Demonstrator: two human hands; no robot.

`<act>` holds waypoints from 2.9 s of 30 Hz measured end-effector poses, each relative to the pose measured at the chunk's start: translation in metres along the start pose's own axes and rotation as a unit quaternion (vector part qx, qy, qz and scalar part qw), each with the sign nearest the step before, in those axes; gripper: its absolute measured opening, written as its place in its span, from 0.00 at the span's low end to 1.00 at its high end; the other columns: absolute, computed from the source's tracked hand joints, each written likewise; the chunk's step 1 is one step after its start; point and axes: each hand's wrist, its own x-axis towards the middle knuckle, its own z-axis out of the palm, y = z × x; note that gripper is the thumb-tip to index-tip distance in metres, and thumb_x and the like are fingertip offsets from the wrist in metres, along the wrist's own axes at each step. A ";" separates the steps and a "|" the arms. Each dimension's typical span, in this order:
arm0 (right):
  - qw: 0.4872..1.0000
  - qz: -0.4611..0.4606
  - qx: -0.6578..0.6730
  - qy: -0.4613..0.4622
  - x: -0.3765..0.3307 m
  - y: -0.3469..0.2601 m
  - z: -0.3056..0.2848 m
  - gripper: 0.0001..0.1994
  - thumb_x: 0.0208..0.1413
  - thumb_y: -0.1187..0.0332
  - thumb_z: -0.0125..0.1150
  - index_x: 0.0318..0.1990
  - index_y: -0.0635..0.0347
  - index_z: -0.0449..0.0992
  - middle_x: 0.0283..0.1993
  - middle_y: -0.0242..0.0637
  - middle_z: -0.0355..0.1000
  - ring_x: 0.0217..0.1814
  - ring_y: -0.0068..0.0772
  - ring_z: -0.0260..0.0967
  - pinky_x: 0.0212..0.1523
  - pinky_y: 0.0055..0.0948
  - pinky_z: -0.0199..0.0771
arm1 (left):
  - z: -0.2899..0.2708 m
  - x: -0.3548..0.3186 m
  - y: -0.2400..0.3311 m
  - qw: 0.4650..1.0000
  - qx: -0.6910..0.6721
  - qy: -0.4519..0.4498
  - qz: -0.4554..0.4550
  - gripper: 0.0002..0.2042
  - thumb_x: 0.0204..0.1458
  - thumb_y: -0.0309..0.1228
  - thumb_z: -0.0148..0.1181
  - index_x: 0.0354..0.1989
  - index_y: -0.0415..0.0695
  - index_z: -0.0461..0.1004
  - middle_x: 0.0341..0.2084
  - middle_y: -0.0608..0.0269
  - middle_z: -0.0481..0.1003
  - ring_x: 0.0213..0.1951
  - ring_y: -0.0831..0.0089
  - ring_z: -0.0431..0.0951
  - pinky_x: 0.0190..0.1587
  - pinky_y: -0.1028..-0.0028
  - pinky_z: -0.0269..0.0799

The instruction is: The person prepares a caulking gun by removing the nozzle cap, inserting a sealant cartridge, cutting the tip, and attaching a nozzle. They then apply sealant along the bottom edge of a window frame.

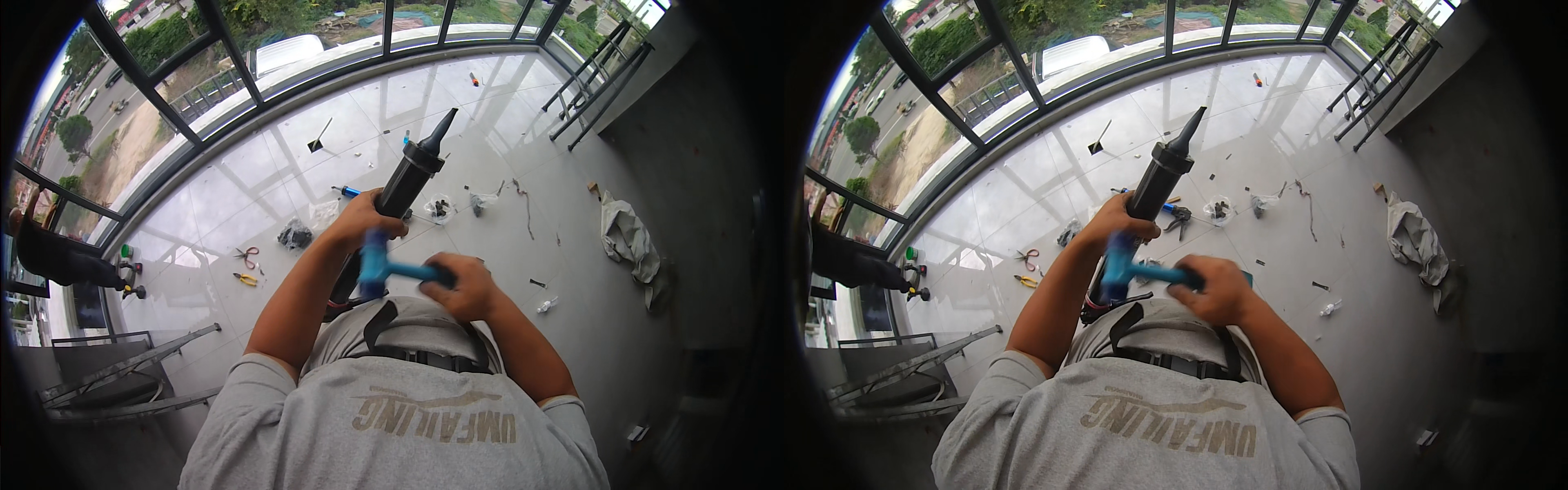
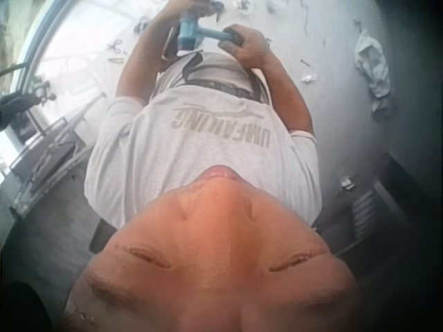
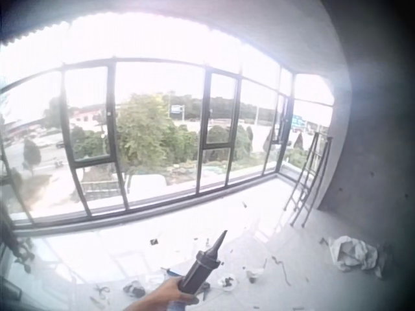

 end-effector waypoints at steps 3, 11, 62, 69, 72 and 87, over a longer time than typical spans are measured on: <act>0.957 -0.007 0.220 0.190 -0.017 0.035 -0.007 0.11 0.58 0.66 0.69 0.42 0.62 0.76 0.29 0.31 0.72 0.32 0.21 0.67 0.35 0.25 0.71 | -0.002 -0.006 -0.001 0.997 0.072 0.012 0.023 0.27 0.33 0.31 0.76 0.44 0.34 0.74 0.30 0.57 0.78 0.30 0.69 0.79 0.39 0.71 0.76; 0.924 0.087 0.267 0.260 -0.009 0.028 -0.043 0.11 0.70 0.59 0.55 0.44 0.56 0.66 0.27 0.28 0.65 0.22 0.15 0.64 0.22 0.19 0.67 | 0.001 -0.017 -0.002 0.993 0.119 0.010 0.007 0.28 0.33 0.33 0.76 0.46 0.36 0.75 0.32 0.58 0.78 0.34 0.69 0.78 0.44 0.71 0.74; 0.961 0.085 -0.045 0.259 -0.018 0.016 -0.038 0.17 0.64 0.60 0.63 0.34 0.64 0.67 0.22 0.44 0.68 0.24 0.42 0.71 0.29 0.47 0.69 | 0.009 -0.038 0.003 0.953 0.277 0.122 0.027 0.25 0.38 0.34 0.69 0.47 0.40 0.74 0.31 0.45 0.80 0.35 0.49 0.82 0.42 0.61 0.76; 0.795 -0.043 0.229 0.560 -0.026 0.061 -0.098 0.14 0.68 0.63 0.55 0.27 0.54 0.67 0.20 0.32 0.68 0.23 0.28 0.69 0.29 0.30 0.71 | 0.008 -0.040 0.003 0.960 0.245 0.125 0.055 0.19 0.41 0.29 0.70 0.41 0.38 0.71 0.24 0.57 0.75 0.22 0.70 0.76 0.27 0.67 0.75; 0.947 0.107 -0.006 0.301 -0.022 0.033 -0.048 0.09 0.63 0.65 0.59 0.34 0.60 0.71 0.27 0.40 0.76 0.28 0.40 0.74 0.36 0.41 0.75 | 0.002 -0.036 -0.005 0.955 0.244 0.155 0.065 0.19 0.40 0.29 0.71 0.41 0.38 0.71 0.24 0.58 0.75 0.23 0.69 0.75 0.28 0.68 0.74; 0.918 0.022 0.060 0.391 -0.017 0.002 -0.105 0.09 0.63 0.67 0.63 0.33 0.59 0.71 0.18 0.35 0.64 0.19 0.29 0.63 0.25 0.35 0.68 | -0.023 -0.037 -0.027 0.988 0.128 0.044 0.079 0.26 0.35 0.30 0.74 0.47 0.39 0.74 0.29 0.63 0.75 0.30 0.71 0.76 0.36 0.71 0.75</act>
